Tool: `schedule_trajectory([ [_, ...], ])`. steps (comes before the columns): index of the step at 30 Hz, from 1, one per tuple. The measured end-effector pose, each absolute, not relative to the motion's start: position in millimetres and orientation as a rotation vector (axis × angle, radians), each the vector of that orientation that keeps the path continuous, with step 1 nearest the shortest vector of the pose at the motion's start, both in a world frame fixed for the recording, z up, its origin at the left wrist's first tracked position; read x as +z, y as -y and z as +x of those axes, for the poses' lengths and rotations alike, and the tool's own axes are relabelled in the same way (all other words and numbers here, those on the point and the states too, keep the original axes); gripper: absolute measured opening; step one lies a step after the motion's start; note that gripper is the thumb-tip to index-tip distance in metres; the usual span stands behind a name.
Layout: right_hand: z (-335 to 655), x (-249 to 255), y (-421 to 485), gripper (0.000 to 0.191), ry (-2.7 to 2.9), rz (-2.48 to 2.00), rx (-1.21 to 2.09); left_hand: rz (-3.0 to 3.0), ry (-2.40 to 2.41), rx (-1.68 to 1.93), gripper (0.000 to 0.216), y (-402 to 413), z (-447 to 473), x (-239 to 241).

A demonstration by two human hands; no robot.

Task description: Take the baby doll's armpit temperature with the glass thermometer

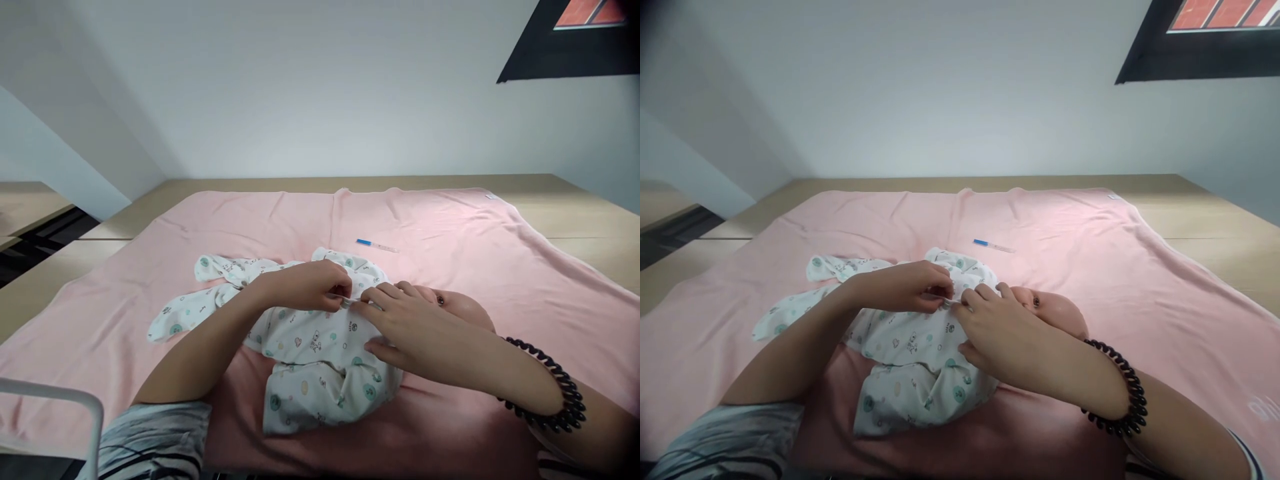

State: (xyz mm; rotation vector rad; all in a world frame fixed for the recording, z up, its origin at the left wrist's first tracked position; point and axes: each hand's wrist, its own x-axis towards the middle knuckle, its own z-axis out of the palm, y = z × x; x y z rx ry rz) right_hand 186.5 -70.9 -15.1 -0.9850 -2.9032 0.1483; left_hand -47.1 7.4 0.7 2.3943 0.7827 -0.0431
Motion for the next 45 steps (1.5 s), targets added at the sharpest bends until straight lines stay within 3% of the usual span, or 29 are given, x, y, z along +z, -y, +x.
schedule_trajectory([
  [15,187.7,-18.5,71.0,0.03,2.885,-0.986,0.161,2.229,-0.574,-0.009,0.005,-16.0,-50.9,-3.9],
  [25,186.3,-14.8,73.8,0.036,2.886,-1.007,0.151,2.275,-0.73,-0.088,0.006,-10.5,-52.4,2.7],
  [31,187.8,-20.5,73.4,0.056,2.875,-1.016,0.125,2.305,-0.738,-0.073,0.016,-10.4,-53.0,3.0],
  [40,189.2,-22.3,72.8,0.049,2.902,-0.968,0.092,2.312,-0.889,-0.125,0.011,-7.7,-47.9,-2.2],
  [45,188.1,-30.8,70.9,0.061,2.897,-0.979,-0.002,2.309,-0.911,-0.137,0.015,-4.2,-45.3,-0.6],
])
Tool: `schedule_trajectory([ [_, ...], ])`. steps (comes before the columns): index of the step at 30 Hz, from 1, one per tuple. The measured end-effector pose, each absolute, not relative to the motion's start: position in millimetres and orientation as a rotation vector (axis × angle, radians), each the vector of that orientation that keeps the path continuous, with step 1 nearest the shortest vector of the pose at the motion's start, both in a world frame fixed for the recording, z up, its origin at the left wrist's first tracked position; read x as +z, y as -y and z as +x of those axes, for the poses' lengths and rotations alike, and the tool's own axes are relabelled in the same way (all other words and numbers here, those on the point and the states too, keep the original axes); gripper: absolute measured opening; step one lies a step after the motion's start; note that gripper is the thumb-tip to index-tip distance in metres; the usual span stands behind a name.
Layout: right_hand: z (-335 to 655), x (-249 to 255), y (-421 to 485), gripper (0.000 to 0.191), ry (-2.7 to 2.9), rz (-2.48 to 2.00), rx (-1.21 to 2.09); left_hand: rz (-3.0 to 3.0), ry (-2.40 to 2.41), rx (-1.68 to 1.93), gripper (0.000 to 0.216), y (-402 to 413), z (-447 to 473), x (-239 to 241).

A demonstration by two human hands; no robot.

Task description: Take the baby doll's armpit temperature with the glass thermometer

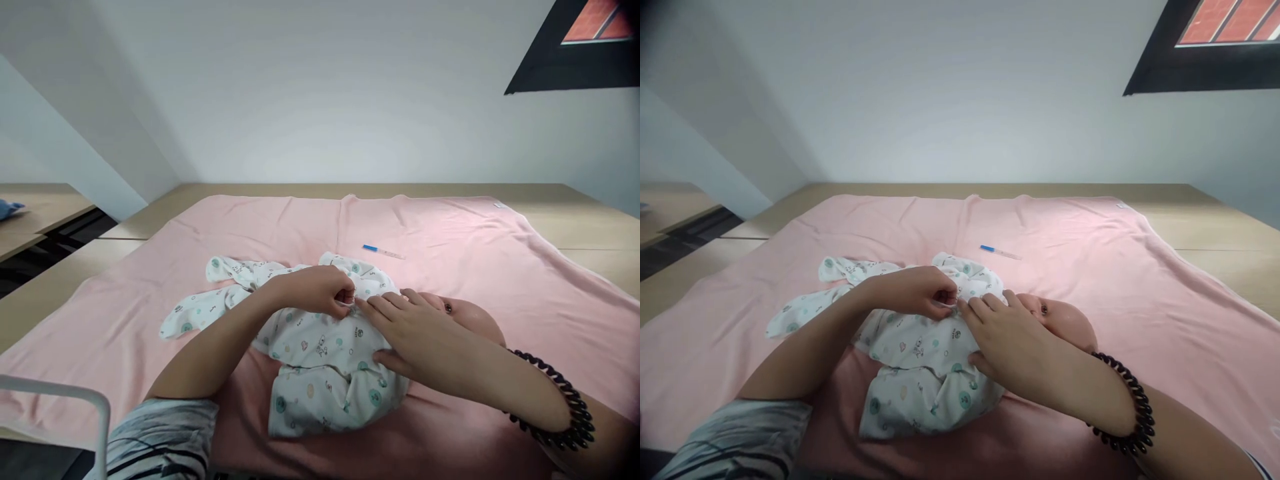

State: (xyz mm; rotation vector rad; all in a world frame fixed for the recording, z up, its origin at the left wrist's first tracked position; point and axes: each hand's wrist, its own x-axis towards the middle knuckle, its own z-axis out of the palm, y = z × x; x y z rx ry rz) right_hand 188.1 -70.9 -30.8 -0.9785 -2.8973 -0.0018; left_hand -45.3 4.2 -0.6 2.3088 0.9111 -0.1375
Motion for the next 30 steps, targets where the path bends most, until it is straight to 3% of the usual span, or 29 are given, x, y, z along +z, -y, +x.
schedule_trajectory([
  [7,192.4,-34.4,72.0,0.07,2.895,-0.954,-0.129,2.367,-0.901,-0.218,0.015,-5.3,-64.0,18.4],
  [14,149.9,-31.0,90.8,0.098,2.751,-0.996,-0.103,2.306,-0.902,-0.346,0.017,-12.6,-91.7,40.5],
  [24,107.6,-88.0,95.9,0.061,2.549,-1.044,-0.146,2.359,-0.907,-0.472,0.014,-10.9,-87.7,30.3],
  [30,108.9,-94.1,104.8,0.055,2.471,-0.972,-0.21,2.368,-0.96,-0.504,0.012,-10.7,-84.8,23.2],
])
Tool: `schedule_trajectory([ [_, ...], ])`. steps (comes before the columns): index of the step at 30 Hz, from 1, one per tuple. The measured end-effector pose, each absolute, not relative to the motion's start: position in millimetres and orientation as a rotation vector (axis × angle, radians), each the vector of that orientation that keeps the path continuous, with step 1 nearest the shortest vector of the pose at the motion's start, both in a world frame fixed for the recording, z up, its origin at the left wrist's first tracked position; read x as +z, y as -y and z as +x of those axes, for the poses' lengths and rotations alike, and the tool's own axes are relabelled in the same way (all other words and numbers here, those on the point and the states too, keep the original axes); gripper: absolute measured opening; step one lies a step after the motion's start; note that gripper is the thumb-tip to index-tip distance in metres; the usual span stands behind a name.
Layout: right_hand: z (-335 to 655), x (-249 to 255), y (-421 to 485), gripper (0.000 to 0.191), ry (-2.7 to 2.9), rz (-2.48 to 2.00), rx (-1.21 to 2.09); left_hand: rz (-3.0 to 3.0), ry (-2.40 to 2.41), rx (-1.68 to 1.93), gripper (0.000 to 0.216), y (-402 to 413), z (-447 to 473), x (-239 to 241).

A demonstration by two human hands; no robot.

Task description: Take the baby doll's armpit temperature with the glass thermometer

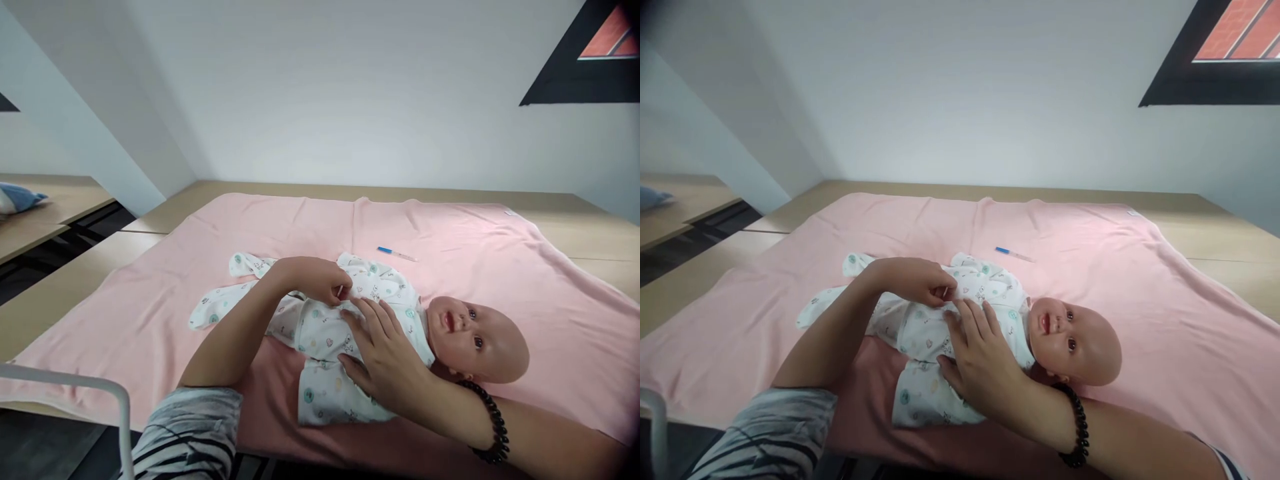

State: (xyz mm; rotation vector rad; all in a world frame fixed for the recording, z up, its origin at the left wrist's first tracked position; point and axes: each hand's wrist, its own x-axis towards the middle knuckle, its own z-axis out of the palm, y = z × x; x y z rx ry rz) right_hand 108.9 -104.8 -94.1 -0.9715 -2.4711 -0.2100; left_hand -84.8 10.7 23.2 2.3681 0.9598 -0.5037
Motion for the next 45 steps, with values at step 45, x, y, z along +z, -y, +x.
schedule_trajectory([
  [45,107.9,-94.9,103.0,0.055,2.491,-1.004,-0.237,2.462,-0.967,-0.444,0.014,6.2,-77.4,32.6],
])
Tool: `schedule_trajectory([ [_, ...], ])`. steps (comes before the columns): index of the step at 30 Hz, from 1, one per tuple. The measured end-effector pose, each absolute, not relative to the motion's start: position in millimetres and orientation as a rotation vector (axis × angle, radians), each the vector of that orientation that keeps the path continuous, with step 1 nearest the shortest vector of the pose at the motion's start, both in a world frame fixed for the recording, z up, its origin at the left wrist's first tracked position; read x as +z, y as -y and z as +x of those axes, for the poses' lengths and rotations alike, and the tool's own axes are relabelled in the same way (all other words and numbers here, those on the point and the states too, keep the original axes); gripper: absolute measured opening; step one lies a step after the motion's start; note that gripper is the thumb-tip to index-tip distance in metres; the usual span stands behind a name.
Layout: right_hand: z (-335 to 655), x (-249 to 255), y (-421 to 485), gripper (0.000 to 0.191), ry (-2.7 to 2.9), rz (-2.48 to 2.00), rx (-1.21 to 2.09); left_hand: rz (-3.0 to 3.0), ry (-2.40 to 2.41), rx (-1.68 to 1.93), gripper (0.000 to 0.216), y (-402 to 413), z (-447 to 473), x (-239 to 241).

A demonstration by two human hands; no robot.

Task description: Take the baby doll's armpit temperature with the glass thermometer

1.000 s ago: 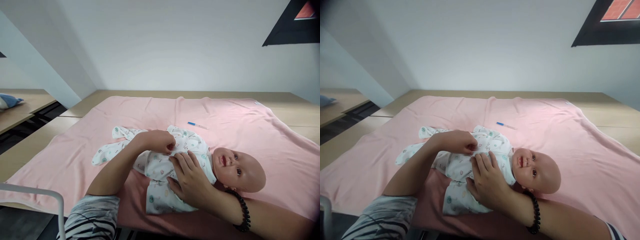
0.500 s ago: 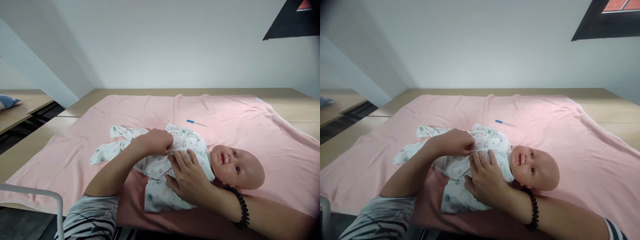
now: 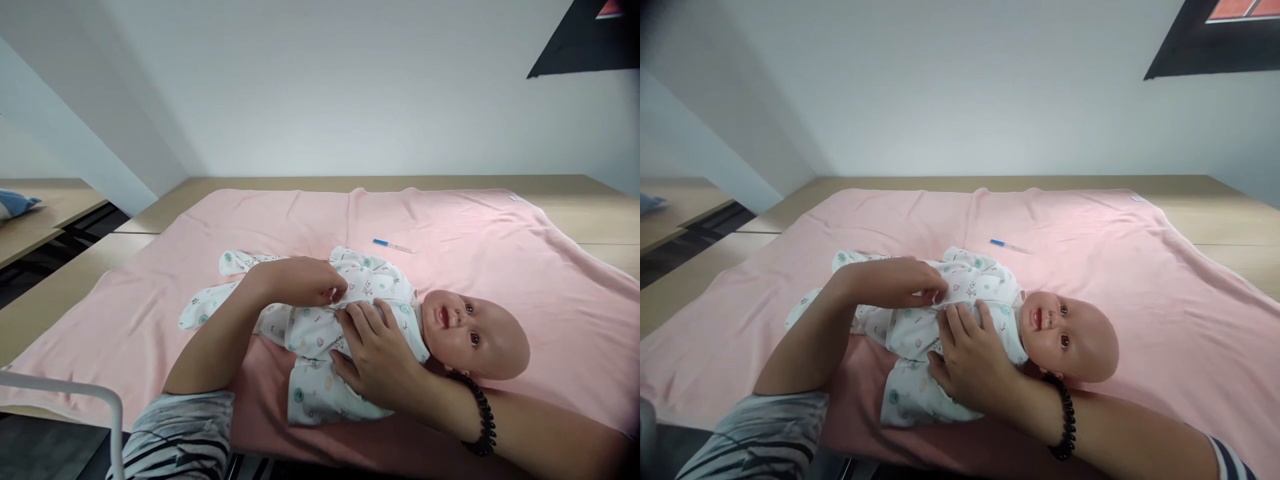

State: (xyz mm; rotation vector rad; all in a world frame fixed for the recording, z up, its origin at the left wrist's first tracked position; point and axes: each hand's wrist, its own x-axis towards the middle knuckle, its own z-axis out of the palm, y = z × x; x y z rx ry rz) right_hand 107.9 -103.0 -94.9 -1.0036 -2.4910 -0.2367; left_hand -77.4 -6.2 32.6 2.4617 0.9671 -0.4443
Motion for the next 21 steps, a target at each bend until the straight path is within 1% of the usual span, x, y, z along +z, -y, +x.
schedule_trajectory([
  [3,108.4,-95.2,103.2,0.055,2.49,-1.009,-0.235,2.464,-0.994,-0.398,0.018,6.2,-76.9,30.8],
  [12,107.4,-93.8,104.0,0.056,2.506,-1.004,-0.243,2.416,-0.982,-0.392,0.009,1.2,-71.5,24.0],
  [16,107.8,-95.5,104.4,0.057,2.493,-1.001,-0.261,2.462,-0.983,-0.417,0.011,-0.7,-71.7,21.8],
  [21,107.6,-95.1,104.0,0.058,2.484,-0.992,-0.268,2.445,-0.806,-0.435,0.011,-13.7,-77.6,17.0],
])
